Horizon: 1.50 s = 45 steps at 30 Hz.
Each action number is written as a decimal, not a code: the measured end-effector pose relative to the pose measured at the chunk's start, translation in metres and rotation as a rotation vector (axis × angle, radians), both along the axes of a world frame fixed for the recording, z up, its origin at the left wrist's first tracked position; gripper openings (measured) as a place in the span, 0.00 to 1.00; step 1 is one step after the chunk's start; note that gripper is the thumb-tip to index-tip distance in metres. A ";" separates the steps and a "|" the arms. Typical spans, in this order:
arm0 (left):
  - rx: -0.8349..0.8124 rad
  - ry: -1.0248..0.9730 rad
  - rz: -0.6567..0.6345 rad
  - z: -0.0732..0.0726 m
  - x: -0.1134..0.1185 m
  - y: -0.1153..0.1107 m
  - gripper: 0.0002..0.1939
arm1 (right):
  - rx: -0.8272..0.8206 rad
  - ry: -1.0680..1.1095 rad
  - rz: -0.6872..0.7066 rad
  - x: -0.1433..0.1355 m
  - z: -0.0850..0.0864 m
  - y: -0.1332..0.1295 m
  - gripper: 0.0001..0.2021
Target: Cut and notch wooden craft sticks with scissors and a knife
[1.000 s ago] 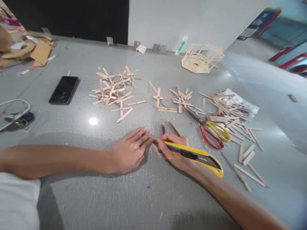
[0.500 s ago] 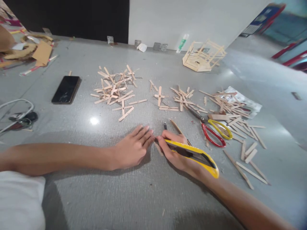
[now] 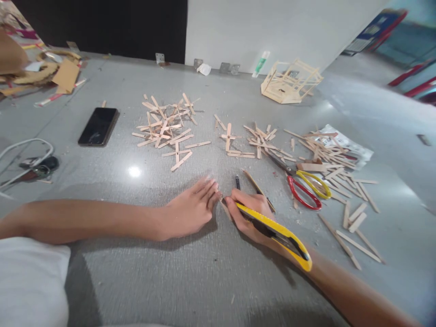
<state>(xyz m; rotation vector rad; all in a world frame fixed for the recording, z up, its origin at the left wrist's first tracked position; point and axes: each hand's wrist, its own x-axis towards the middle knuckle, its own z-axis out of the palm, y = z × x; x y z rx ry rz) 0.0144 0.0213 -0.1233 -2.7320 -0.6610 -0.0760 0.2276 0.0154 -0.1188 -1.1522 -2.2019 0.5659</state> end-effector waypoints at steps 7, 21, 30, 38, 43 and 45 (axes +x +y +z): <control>-0.061 -0.027 -0.005 -0.001 -0.002 0.002 0.27 | -0.007 0.051 -0.063 0.001 -0.004 -0.006 0.17; -0.052 -0.071 -0.016 -0.005 -0.002 0.001 0.26 | -0.115 0.039 -0.192 -0.005 -0.001 -0.005 0.18; -0.086 -0.066 -0.019 -0.005 -0.002 0.002 0.28 | -0.137 0.068 -0.167 -0.005 -0.001 -0.005 0.18; -0.087 -0.051 -0.018 -0.005 -0.003 0.002 0.29 | -0.118 0.077 -0.178 -0.007 0.000 -0.005 0.18; -0.064 -0.030 -0.015 -0.002 -0.002 0.001 0.28 | -0.089 0.052 -0.138 -0.006 -0.002 -0.004 0.19; -0.055 -0.006 0.004 0.000 -0.001 0.000 0.28 | -0.073 0.060 -0.103 -0.005 -0.004 -0.004 0.19</control>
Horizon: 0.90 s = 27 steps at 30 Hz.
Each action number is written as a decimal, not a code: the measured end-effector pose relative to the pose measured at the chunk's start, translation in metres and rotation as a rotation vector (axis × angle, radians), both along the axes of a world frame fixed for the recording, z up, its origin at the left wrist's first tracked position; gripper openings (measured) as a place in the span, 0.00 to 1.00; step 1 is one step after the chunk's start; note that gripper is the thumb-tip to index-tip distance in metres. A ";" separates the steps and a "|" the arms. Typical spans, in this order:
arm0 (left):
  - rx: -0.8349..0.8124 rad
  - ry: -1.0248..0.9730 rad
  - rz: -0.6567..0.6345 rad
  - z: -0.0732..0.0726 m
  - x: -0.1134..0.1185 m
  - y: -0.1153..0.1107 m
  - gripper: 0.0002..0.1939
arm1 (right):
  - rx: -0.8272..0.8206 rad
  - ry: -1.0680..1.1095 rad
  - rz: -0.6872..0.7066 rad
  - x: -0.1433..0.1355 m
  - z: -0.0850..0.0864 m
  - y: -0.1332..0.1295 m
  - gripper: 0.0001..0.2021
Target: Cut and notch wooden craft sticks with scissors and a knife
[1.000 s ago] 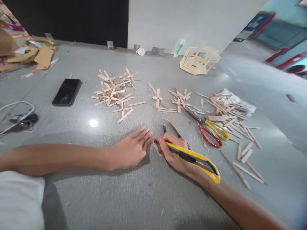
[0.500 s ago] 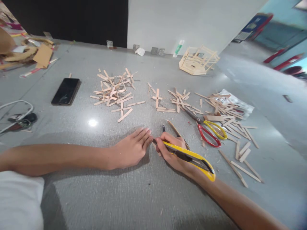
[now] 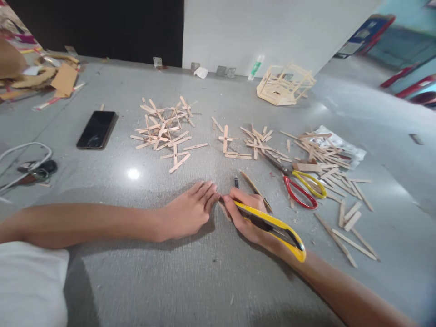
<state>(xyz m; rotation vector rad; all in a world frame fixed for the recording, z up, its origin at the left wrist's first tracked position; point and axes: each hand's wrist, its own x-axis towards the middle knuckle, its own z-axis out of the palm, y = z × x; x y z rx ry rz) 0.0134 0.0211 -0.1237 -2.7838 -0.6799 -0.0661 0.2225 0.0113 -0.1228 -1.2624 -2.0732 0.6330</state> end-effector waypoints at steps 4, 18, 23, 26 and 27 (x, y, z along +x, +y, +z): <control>0.036 0.015 0.016 -0.001 0.003 -0.002 0.27 | 0.006 0.002 0.032 0.002 -0.002 0.000 0.18; -0.077 -0.038 -0.004 0.000 -0.001 0.001 0.27 | -0.014 0.046 -0.056 0.003 0.001 -0.004 0.19; -0.018 -0.045 -0.027 -0.002 -0.001 0.002 0.26 | -0.065 0.046 -0.036 0.003 0.006 -0.002 0.19; -0.026 -0.063 -0.025 -0.003 -0.001 0.001 0.26 | -0.072 0.023 -0.040 0.000 0.008 -0.002 0.19; -0.030 -0.067 -0.023 -0.003 -0.001 0.001 0.27 | -0.064 0.016 -0.049 0.000 0.008 -0.002 0.18</control>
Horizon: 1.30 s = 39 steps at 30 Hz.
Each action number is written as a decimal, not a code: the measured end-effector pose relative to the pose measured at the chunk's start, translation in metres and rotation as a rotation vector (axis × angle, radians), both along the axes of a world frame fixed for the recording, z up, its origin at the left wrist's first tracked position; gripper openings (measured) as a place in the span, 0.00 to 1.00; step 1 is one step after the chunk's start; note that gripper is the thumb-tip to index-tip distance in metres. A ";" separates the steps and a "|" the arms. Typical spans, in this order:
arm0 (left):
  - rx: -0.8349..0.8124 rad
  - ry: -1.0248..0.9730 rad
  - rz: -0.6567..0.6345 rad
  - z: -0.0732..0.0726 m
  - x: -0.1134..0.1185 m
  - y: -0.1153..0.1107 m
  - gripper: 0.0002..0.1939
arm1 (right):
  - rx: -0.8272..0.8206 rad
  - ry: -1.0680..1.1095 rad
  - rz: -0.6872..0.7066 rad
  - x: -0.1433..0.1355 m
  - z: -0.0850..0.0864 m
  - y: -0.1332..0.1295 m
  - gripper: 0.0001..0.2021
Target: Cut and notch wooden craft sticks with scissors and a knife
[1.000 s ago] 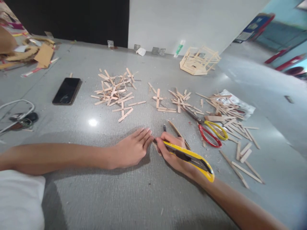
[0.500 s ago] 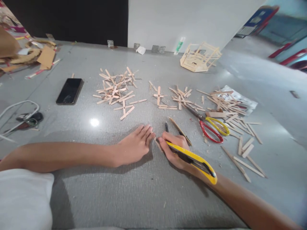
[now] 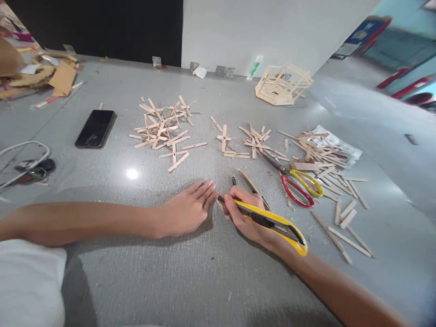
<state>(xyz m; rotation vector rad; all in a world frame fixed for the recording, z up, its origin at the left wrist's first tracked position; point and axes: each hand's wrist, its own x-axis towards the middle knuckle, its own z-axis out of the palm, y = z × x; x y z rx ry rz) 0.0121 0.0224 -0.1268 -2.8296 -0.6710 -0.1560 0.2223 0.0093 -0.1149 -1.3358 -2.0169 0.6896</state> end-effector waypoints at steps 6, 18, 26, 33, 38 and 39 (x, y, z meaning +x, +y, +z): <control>0.018 0.024 0.014 -0.002 0.001 0.001 0.26 | 0.018 -0.011 -0.011 0.000 -0.003 0.000 0.18; 0.008 0.027 0.019 0.002 0.001 0.001 0.26 | 0.037 -0.008 -0.018 -0.002 -0.005 0.000 0.18; 0.039 0.033 -0.002 -0.001 0.001 0.002 0.27 | 0.033 0.007 -0.038 -0.003 -0.006 0.000 0.18; 0.062 0.033 0.006 -0.001 0.001 0.002 0.26 | 0.022 0.024 -0.051 -0.004 -0.005 -0.001 0.18; 0.049 0.032 0.003 -0.003 0.002 0.002 0.25 | 0.033 0.003 -0.022 -0.004 -0.005 0.001 0.18; 0.044 0.028 0.003 -0.003 0.002 0.002 0.25 | 0.047 -0.005 -0.008 -0.004 -0.004 0.003 0.18</control>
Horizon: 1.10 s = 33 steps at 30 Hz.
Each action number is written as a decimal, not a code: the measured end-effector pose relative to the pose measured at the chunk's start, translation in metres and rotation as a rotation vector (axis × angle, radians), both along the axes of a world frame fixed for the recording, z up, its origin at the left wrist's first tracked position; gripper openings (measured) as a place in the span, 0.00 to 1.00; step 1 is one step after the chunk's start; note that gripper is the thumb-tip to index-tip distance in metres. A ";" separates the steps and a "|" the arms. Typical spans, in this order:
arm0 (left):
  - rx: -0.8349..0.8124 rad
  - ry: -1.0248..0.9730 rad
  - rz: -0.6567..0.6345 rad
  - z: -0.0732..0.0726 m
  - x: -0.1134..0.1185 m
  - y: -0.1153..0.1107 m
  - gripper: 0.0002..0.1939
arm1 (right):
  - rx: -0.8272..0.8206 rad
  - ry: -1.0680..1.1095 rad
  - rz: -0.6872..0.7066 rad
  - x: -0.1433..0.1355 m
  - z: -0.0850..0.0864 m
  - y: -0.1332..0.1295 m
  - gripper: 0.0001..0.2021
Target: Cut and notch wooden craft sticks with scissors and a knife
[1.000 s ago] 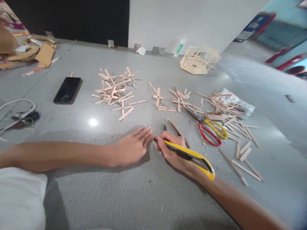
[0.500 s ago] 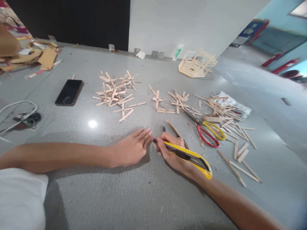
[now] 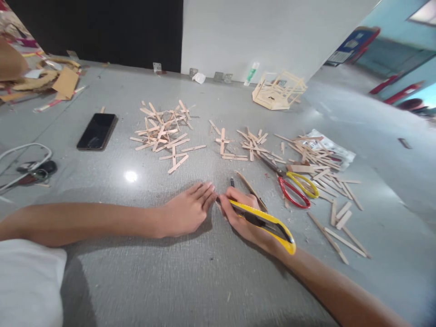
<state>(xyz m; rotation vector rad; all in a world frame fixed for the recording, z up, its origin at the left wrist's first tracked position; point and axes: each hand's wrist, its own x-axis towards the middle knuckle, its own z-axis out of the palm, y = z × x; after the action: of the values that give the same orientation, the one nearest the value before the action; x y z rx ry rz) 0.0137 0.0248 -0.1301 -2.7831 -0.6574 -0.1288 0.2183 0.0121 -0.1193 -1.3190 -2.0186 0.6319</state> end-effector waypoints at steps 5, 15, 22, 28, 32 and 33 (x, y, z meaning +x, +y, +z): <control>-0.001 0.010 0.041 0.001 0.000 -0.002 0.26 | 0.014 -0.043 0.080 0.003 0.000 0.005 0.17; 0.010 0.036 0.091 0.003 0.005 -0.005 0.26 | 0.003 -0.023 0.141 0.007 -0.006 0.002 0.15; -0.005 0.049 0.073 0.004 0.003 -0.004 0.28 | 0.002 -0.006 0.080 0.009 -0.008 -0.001 0.18; -0.026 0.034 0.051 0.003 0.002 -0.004 0.26 | -0.031 0.055 0.040 0.007 -0.005 -0.002 0.19; -0.060 0.025 0.059 0.003 0.001 -0.004 0.26 | -0.034 0.048 0.042 0.006 -0.005 -0.002 0.19; -0.066 0.019 0.057 0.003 0.001 -0.004 0.27 | -0.033 0.042 0.041 0.006 -0.006 -0.002 0.19</control>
<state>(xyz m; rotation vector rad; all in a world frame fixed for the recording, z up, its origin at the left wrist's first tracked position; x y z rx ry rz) 0.0145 0.0206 -0.1269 -2.8220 -0.7485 -0.0708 0.2244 0.0103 -0.1250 -1.2759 -2.0131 0.7094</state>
